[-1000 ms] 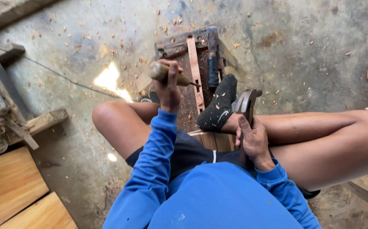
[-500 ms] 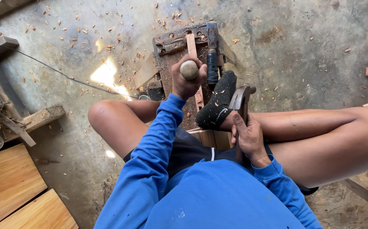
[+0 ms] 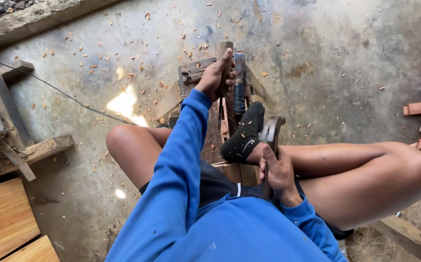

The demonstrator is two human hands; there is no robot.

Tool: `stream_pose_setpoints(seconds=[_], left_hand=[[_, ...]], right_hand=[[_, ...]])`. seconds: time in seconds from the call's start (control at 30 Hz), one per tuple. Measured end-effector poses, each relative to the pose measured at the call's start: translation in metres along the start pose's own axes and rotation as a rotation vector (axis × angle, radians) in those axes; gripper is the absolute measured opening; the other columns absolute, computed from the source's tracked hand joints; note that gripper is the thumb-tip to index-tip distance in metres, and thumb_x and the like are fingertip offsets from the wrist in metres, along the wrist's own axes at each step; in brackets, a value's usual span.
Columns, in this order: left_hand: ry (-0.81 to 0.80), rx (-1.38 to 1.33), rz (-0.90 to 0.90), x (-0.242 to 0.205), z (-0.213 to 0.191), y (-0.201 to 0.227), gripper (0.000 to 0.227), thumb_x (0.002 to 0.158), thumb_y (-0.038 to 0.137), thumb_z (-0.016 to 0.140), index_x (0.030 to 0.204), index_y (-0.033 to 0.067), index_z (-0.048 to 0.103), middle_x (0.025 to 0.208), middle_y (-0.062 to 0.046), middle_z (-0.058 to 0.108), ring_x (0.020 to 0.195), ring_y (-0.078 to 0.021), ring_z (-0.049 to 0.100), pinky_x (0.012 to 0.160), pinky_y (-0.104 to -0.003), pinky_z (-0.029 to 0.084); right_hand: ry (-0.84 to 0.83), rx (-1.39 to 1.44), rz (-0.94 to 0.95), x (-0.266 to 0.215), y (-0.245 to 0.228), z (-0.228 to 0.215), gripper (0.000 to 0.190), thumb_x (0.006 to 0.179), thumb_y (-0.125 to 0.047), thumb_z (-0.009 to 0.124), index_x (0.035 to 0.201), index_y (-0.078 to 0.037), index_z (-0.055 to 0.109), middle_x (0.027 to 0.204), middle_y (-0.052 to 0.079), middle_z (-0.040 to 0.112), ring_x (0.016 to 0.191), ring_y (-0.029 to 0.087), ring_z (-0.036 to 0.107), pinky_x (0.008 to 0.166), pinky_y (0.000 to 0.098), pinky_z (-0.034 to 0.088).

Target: The user is using a hammer and chisel to create a mortise hole in a piece of wood.

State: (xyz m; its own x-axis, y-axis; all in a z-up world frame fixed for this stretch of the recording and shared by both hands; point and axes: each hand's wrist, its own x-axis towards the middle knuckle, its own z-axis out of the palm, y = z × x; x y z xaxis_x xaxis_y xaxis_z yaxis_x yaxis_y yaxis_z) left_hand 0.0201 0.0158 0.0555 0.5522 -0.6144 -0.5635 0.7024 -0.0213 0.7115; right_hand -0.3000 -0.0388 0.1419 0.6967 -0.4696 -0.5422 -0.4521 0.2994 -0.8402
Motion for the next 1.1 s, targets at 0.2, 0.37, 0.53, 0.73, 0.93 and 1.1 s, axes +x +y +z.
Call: stream_pose_setpoints(seconds=[0.2,0.37,0.53,0.73,0.93,1.1], left_hand=[[0.126,0.178,0.382,-0.058,-0.037,-0.016,0.050,0.090,0.051,0.076,0.102,0.0053,0.060,0.075,-0.004,0.062,0.060,-0.0159,0.063,0.054,-0.033,0.055],[0.151,0.241,0.594,-0.061,-0.066,-0.031,0.053,0.091,0.042,0.077,0.120,0.0058,0.053,0.097,-0.009,0.062,0.086,-0.0194,0.065,0.077,-0.037,0.062],[0.012,0.057,0.708,-0.077,-0.051,-0.019,0.059,0.098,0.030,0.070,0.142,0.0047,0.041,0.121,-0.014,0.060,0.113,-0.0252,0.065,0.105,-0.045,0.057],[-0.021,0.016,0.767,-0.051,-0.034,0.007,0.055,0.101,0.017,0.066,0.144,0.0075,0.033,0.135,-0.014,0.056,0.116,-0.0247,0.065,0.107,-0.049,0.055],[0.132,0.203,1.034,-0.019,-0.038,-0.011,0.063,0.096,0.023,0.079,0.141,-0.0034,0.043,0.116,-0.009,0.065,0.103,-0.0203,0.068,0.107,-0.046,0.051],[-0.457,0.569,1.239,-0.036,-0.006,0.029,0.025,0.081,0.027,0.087,0.096,0.0168,0.070,0.089,0.002,0.066,0.081,-0.0197,0.066,0.068,-0.036,0.052]], right_hand=[[0.113,0.103,0.157,-0.005,0.021,-0.006,0.041,0.104,-0.046,0.051,0.091,-0.007,0.050,0.060,0.003,0.053,0.042,0.012,0.052,0.037,0.0289,0.043],[0.127,0.178,0.132,0.017,0.016,-0.007,0.038,0.103,-0.044,0.053,0.092,-0.008,0.049,0.059,0.003,0.052,0.041,0.013,0.051,0.037,0.0288,0.043],[0.076,0.123,0.157,0.015,0.012,-0.003,0.037,0.103,-0.042,0.054,0.093,-0.007,0.052,0.060,0.003,0.052,0.042,0.012,0.051,0.038,0.0276,0.043],[0.062,0.113,0.232,0.042,-0.015,0.005,0.035,0.101,-0.041,0.056,0.093,-0.007,0.051,0.060,0.004,0.053,0.043,0.013,0.051,0.039,0.0264,0.043],[0.045,0.078,0.216,0.078,-0.052,0.011,0.035,0.102,-0.039,0.058,0.095,-0.005,0.052,0.063,0.004,0.053,0.045,0.012,0.051,0.042,0.0255,0.042],[0.086,-0.044,0.174,0.100,-0.038,-0.001,0.035,0.105,-0.037,0.058,0.101,-0.002,0.056,0.069,0.003,0.053,0.054,0.010,0.050,0.049,0.0241,0.042]])
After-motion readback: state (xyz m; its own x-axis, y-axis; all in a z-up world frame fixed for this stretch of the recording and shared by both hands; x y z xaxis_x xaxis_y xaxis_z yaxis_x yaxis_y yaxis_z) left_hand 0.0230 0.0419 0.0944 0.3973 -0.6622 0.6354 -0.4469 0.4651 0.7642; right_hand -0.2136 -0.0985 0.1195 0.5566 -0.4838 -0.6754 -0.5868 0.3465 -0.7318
